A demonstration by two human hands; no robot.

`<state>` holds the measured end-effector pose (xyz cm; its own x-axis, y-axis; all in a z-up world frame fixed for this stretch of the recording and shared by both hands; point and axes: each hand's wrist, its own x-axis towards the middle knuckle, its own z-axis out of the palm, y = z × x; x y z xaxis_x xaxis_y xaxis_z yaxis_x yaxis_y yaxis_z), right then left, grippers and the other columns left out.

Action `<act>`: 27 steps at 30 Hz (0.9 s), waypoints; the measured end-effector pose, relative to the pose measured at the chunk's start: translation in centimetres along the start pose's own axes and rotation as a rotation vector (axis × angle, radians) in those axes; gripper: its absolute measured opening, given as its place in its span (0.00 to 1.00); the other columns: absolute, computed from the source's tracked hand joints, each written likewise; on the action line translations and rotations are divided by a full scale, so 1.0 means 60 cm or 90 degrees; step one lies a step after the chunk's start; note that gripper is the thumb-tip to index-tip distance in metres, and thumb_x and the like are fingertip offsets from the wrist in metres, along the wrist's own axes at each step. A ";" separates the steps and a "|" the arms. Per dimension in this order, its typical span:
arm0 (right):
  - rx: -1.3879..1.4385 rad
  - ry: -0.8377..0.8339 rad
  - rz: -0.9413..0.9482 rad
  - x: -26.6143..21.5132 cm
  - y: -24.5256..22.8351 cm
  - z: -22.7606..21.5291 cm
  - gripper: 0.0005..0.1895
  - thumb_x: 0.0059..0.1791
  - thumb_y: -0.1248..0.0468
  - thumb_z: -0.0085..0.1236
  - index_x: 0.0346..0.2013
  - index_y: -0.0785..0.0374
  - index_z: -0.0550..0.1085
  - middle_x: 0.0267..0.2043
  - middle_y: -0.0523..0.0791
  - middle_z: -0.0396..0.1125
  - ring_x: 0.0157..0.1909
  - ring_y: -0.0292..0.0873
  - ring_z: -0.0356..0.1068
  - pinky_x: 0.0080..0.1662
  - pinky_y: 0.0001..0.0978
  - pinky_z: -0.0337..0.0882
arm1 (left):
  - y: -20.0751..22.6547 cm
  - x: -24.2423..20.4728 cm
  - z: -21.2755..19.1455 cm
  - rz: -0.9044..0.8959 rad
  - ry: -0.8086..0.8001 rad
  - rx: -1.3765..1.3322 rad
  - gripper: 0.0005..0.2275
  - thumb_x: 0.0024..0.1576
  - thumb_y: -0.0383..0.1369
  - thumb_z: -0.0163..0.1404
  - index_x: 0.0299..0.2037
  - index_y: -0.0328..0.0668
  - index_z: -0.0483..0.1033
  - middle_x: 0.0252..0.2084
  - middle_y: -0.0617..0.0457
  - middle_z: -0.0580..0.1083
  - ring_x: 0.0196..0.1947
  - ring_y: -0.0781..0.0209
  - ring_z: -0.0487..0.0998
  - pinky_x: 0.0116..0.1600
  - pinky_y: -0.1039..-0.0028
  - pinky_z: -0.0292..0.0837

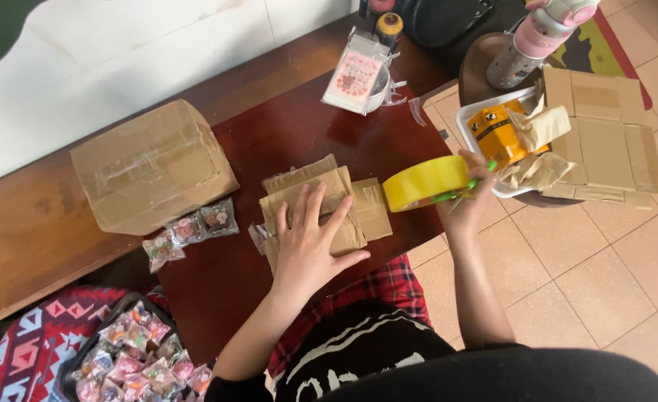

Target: Folding small cardboard boxes, packing individual treats, and sealing them using clear packing tape and scissors.

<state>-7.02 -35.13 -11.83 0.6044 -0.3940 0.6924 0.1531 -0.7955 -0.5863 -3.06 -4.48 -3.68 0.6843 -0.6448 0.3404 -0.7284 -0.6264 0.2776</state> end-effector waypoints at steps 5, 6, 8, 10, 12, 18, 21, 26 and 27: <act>0.158 -0.006 0.044 0.002 0.094 -0.001 0.26 0.55 0.77 0.62 0.52 0.58 0.53 0.63 0.59 0.64 0.67 0.54 0.68 0.68 0.45 0.73 | -0.036 -0.016 -0.014 0.011 -0.054 0.028 0.42 0.45 0.65 0.57 0.69 0.58 0.63 0.71 0.36 0.54 0.70 0.33 0.57 0.66 0.30 0.50; 0.189 0.004 0.035 0.003 0.101 -0.003 0.24 0.56 0.78 0.59 0.52 0.59 0.53 0.61 0.58 0.64 0.67 0.52 0.68 0.70 0.43 0.72 | -0.051 -0.021 -0.019 0.012 -0.062 0.044 0.42 0.45 0.65 0.57 0.69 0.60 0.62 0.71 0.36 0.54 0.70 0.33 0.57 0.66 0.30 0.51; 0.234 0.020 0.058 -0.003 0.104 -0.005 0.25 0.56 0.78 0.60 0.52 0.58 0.53 0.62 0.58 0.64 0.68 0.51 0.67 0.70 0.41 0.70 | -0.053 -0.024 -0.027 0.012 -0.052 0.052 0.42 0.46 0.64 0.58 0.70 0.60 0.61 0.71 0.35 0.55 0.70 0.32 0.58 0.66 0.30 0.52; 0.279 0.032 0.082 -0.003 0.096 -0.006 0.25 0.57 0.77 0.60 0.52 0.57 0.52 0.63 0.58 0.63 0.68 0.50 0.66 0.70 0.39 0.69 | -0.048 -0.025 -0.030 0.008 -0.042 0.056 0.41 0.47 0.63 0.58 0.70 0.61 0.60 0.70 0.34 0.56 0.70 0.31 0.58 0.67 0.31 0.52; 0.351 0.008 0.128 0.006 0.077 -0.003 0.23 0.56 0.76 0.58 0.52 0.57 0.53 0.64 0.57 0.63 0.68 0.49 0.67 0.69 0.39 0.70 | -0.039 -0.021 -0.029 0.023 -0.067 0.090 0.39 0.49 0.59 0.57 0.72 0.62 0.61 0.67 0.28 0.56 0.67 0.25 0.58 0.65 0.33 0.54; 0.351 -0.030 0.090 0.027 0.052 0.016 0.26 0.52 0.78 0.59 0.52 0.57 0.52 0.62 0.57 0.63 0.65 0.47 0.66 0.68 0.38 0.67 | -0.032 0.044 -0.042 0.099 -0.292 0.176 0.36 0.49 0.58 0.56 0.63 0.45 0.69 0.70 0.30 0.57 0.66 0.30 0.57 0.65 0.35 0.52; 0.307 -0.027 0.121 0.012 0.080 0.012 0.23 0.55 0.76 0.55 0.52 0.56 0.53 0.64 0.54 0.63 0.70 0.48 0.68 0.71 0.38 0.72 | -0.054 0.050 -0.020 0.190 -0.296 0.139 0.31 0.46 0.56 0.57 0.55 0.44 0.75 0.69 0.41 0.61 0.74 0.37 0.52 0.70 0.33 0.42; 0.390 0.037 0.154 -0.003 0.081 0.025 0.23 0.56 0.76 0.59 0.52 0.55 0.54 0.63 0.53 0.64 0.64 0.45 0.67 0.67 0.36 0.70 | -0.067 0.046 -0.004 0.189 -0.317 0.050 0.29 0.50 0.56 0.57 0.54 0.45 0.77 0.66 0.49 0.65 0.77 0.45 0.53 0.77 0.35 0.37; 0.412 0.050 0.191 -0.008 0.086 0.028 0.22 0.56 0.76 0.57 0.53 0.55 0.56 0.62 0.53 0.65 0.62 0.44 0.67 0.64 0.35 0.70 | -0.069 0.044 0.000 0.203 -0.280 0.027 0.30 0.50 0.58 0.58 0.56 0.45 0.76 0.66 0.48 0.65 0.76 0.45 0.54 0.76 0.35 0.37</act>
<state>-5.18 -38.28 -15.89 0.6385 -0.6044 0.4765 0.4374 -0.2244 -0.8708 1.76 -3.57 -3.97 0.3867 -0.9222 -0.0080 -0.9061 -0.3815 0.1829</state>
